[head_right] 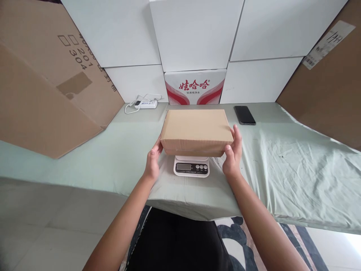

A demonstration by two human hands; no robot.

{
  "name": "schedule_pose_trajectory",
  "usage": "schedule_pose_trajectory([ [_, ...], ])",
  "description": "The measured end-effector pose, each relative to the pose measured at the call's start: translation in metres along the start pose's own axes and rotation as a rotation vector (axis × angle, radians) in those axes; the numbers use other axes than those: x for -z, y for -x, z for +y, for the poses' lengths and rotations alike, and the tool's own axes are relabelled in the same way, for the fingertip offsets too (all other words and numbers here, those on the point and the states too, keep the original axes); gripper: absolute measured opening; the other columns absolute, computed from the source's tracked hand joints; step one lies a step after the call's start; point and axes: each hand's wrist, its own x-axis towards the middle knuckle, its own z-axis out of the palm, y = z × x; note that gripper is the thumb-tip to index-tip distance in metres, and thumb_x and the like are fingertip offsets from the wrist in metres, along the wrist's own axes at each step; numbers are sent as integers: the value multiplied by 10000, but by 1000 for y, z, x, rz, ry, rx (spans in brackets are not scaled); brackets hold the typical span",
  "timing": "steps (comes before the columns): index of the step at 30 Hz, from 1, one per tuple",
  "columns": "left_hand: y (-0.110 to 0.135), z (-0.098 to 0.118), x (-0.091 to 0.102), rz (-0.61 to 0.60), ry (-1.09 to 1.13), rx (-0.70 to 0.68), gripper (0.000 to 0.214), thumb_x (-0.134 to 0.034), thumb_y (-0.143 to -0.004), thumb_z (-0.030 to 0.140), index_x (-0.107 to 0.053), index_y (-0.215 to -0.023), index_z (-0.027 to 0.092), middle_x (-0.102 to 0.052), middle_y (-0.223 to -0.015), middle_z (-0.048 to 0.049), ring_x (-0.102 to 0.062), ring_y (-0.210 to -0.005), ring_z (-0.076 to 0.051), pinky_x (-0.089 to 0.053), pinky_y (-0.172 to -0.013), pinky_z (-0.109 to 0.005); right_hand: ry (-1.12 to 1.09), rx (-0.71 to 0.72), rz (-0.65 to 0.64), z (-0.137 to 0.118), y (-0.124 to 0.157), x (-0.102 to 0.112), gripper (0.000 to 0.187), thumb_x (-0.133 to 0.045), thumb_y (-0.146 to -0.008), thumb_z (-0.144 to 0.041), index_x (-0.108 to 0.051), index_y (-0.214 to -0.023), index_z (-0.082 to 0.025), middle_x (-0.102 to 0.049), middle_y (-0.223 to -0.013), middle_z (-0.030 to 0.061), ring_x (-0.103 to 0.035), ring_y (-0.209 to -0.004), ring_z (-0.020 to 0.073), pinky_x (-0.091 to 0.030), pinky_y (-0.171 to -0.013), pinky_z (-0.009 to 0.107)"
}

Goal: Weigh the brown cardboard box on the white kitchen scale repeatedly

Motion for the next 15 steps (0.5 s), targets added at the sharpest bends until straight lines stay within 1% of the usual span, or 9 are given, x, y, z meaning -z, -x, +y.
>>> schedule_pose_trajectory([
  [3,0,0,0,4,-7,13,933,-407,-1077,911,-548,-1772,306,-451,-1920,-62,-363,-1823,-358,-293,-1522,-519,9,-19,1,1,0,0,928,-545,-962,-889,-483,-1732,-374,-607,-1688,149,-552,-1632,495,-418,-1325,831],
  [7,0,-2,1,0,-13,7,891,-383,-1103,875,-553,-1768,306,-455,-1917,-66,-363,-1824,-353,-288,-1524,-535,-2,-7,5,2,0,1,863,-582,-973,-848,-521,-1707,-397,-589,-1721,118,-491,-1688,481,-371,-1371,814],
  [10,0,-2,1,1,-22,14,892,-365,-1107,873,-550,-1770,306,-450,-1920,-69,-364,-1824,-353,-288,-1522,-544,-6,-16,5,4,0,1,870,-589,-966,-854,-524,-1702,-394,-575,-1737,112,-464,-1707,481,-356,-1380,816],
  [12,0,-2,0,7,-28,26,909,-368,-1097,890,-554,-1767,305,-463,-1914,-74,-370,-1821,-356,-295,-1519,-540,-15,-25,5,4,1,0,885,-594,-958,-862,-518,-1701,-386,-568,-1745,113,-460,-1709,482,-353,-1382,817],
  [15,-1,0,-1,7,-32,33,917,-379,-1088,900,-562,-1761,305,-495,-1897,-81,-380,-1817,-361,-310,-1512,-542,-29,-38,6,6,1,0,903,-616,-940,-868,-516,-1697,-386,-575,-1738,116,-490,-1686,478,-357,-1382,813],
])
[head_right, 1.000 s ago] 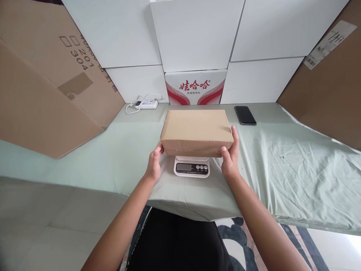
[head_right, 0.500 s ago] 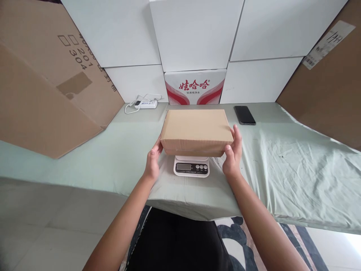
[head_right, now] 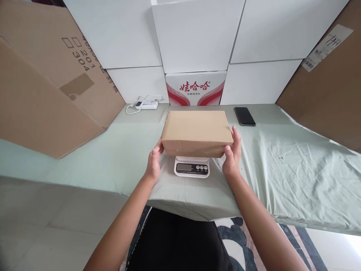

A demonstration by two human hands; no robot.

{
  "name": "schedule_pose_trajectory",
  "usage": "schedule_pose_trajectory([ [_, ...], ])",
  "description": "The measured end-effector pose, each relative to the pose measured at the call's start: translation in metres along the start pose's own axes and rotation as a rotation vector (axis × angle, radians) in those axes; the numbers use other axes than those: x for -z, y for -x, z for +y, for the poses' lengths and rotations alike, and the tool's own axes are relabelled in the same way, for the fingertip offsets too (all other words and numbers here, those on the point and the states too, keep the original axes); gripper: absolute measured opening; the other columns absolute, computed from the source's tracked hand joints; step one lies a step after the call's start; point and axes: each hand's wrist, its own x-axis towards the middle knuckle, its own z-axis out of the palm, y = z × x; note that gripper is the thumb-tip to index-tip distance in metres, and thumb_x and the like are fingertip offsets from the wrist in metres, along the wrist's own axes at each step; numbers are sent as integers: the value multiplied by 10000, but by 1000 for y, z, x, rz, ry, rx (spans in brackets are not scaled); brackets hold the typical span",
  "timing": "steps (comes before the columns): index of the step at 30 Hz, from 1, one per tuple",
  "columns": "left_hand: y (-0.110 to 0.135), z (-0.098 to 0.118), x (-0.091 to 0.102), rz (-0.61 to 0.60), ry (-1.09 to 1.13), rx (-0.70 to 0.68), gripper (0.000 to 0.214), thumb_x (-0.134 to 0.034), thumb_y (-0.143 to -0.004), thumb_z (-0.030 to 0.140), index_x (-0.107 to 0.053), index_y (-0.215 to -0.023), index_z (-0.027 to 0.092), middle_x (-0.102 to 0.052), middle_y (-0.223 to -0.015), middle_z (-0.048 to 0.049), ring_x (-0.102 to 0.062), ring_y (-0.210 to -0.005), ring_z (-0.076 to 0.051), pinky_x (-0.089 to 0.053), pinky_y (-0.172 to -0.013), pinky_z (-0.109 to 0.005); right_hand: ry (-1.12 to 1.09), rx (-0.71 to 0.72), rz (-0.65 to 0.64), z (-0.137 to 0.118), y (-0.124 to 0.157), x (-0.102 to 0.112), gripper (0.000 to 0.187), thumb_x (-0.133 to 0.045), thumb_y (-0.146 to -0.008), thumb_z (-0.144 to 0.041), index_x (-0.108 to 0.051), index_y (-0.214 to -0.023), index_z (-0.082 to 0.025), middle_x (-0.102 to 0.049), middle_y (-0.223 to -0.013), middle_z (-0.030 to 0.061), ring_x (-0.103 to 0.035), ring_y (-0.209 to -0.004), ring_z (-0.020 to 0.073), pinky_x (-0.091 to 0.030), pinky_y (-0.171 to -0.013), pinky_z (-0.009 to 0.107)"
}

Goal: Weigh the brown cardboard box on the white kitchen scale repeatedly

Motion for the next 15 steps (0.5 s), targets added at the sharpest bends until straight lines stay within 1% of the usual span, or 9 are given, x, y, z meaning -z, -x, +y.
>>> schedule_pose_trajectory([
  [4,-1,0,0,-3,-5,5,909,-370,-1089,900,-581,-1748,311,-504,-1892,-79,-393,-1812,-362,-333,-1502,-539,2,-17,-10,1,-1,0,907,-609,-943,-861,-503,-1709,-387,-589,-1727,117,-503,-1678,476,-371,-1374,820],
  [7,-1,-1,0,-12,-13,-2,909,-362,-1091,901,-607,-1727,300,-524,-1878,-91,-412,-1802,-369,-328,-1500,-554,-5,-4,-7,-1,-1,-1,914,-608,-938,-863,-507,-1711,-385,-618,-1681,127,-522,-1659,486,-380,-1356,835],
  [11,-2,0,0,-21,-24,-6,914,-363,-1084,910,-629,-1709,298,-562,-1853,-95,-418,-1798,-378,-322,-1499,-565,37,17,23,-9,-2,-3,892,-605,-934,-873,-560,-1673,-374,-613,-1674,133,-483,-1681,486,-361,-1376,814],
  [15,-1,5,-1,-21,-36,2,905,-351,-1090,905,-635,-1702,301,-593,-1831,-87,-410,-1803,-372,-328,-1496,-558,24,-14,15,-12,-2,-3,911,-623,-917,-874,-548,-1667,-361,-595,-1710,117,-476,-1692,476,-353,-1396,795],
])
